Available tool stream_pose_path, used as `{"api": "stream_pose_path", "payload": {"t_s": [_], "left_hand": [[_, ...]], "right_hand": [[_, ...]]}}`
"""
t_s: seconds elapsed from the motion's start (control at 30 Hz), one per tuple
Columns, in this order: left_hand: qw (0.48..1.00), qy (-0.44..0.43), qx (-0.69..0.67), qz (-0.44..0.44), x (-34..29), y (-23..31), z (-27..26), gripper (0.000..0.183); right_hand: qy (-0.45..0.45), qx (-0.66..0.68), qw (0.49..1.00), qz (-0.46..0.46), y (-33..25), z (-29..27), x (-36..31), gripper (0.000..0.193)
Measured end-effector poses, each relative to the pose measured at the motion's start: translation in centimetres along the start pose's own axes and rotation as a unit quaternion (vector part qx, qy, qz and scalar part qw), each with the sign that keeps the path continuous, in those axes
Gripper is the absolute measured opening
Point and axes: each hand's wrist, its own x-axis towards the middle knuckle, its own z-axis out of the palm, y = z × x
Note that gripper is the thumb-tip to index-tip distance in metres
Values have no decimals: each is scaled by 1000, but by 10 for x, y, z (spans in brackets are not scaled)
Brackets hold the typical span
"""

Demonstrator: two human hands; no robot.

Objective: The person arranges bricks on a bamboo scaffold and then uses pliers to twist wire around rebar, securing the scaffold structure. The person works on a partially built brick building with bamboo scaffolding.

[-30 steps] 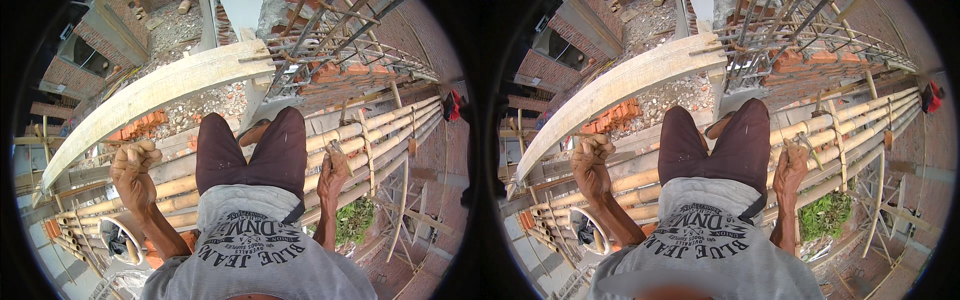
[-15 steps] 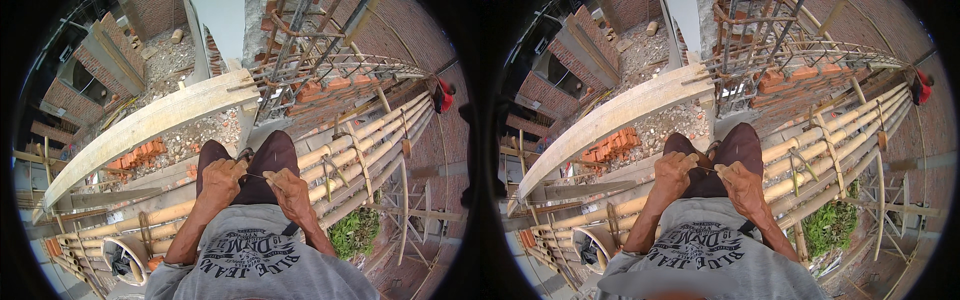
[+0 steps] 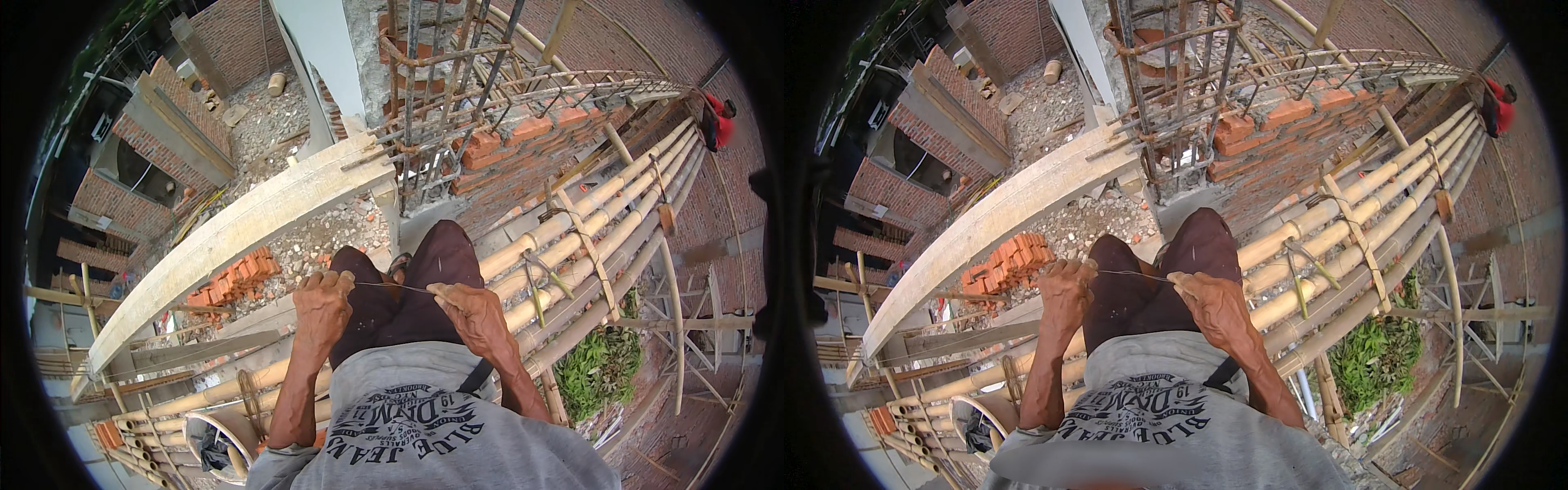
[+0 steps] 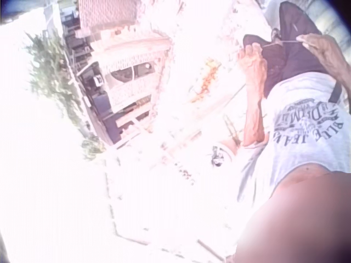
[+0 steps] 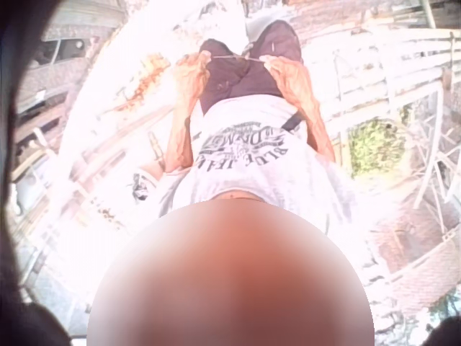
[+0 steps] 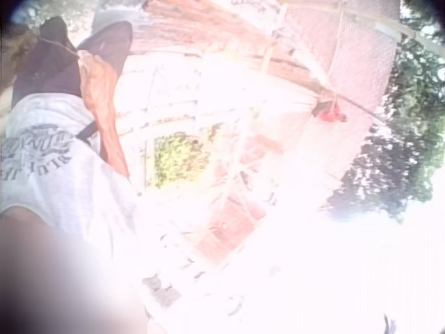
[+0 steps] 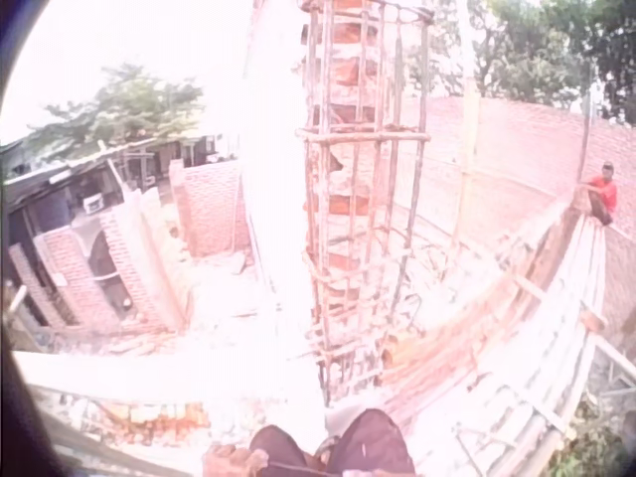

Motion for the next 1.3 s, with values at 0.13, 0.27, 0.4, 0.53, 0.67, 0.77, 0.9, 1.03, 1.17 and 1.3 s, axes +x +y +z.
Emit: {"api": "stream_pose_path", "payload": {"t_s": [0.13, 0.27, 0.4, 0.53, 0.67, 0.77, 0.9, 1.03, 1.17, 1.3], "left_hand": [[997, 36, 42, -51, -6, -17, -20, 25], [982, 141, 91, -82, -21, -49, -49, 30], [962, 190, 143, -137, -38, -84, -70, 30], [966, 178, 5, -189, -44, -73, -42, 26], [766, 9, -555, -325, -47, -14, 5, 18], [629, 4, -701, -335, -44, 32, 28, 17], [617, 52, -707, -341, -38, 56, 37, 20], [602, 50, -717, -349, -35, 59, 43, 21], [599, 46, -717, -354, -38, 60, 51, 18], [563, 106, -739, -355, -42, 69, 60, 17]], "right_hand": [[14, -27, 998, -60, 3, -14, 5, 19], [34, -91, 993, -70, 12, -36, 1, 19], [109, -182, 977, -36, 33, -51, -4, 23], [216, -19, 975, 40, 46, -38, -2, 13], [133, 484, 848, 169, 30, -5, -2, 21], [74, 443, 879, 162, 9, 26, 0, 19], [18, 299, 946, 121, -12, 55, -5, 20], [65, 205, 976, 43, -20, 72, -8, 17], [42, 228, 966, 112, -21, 73, -9, 17], [16, 239, 959, 149, -19, 74, -8, 22]]}}
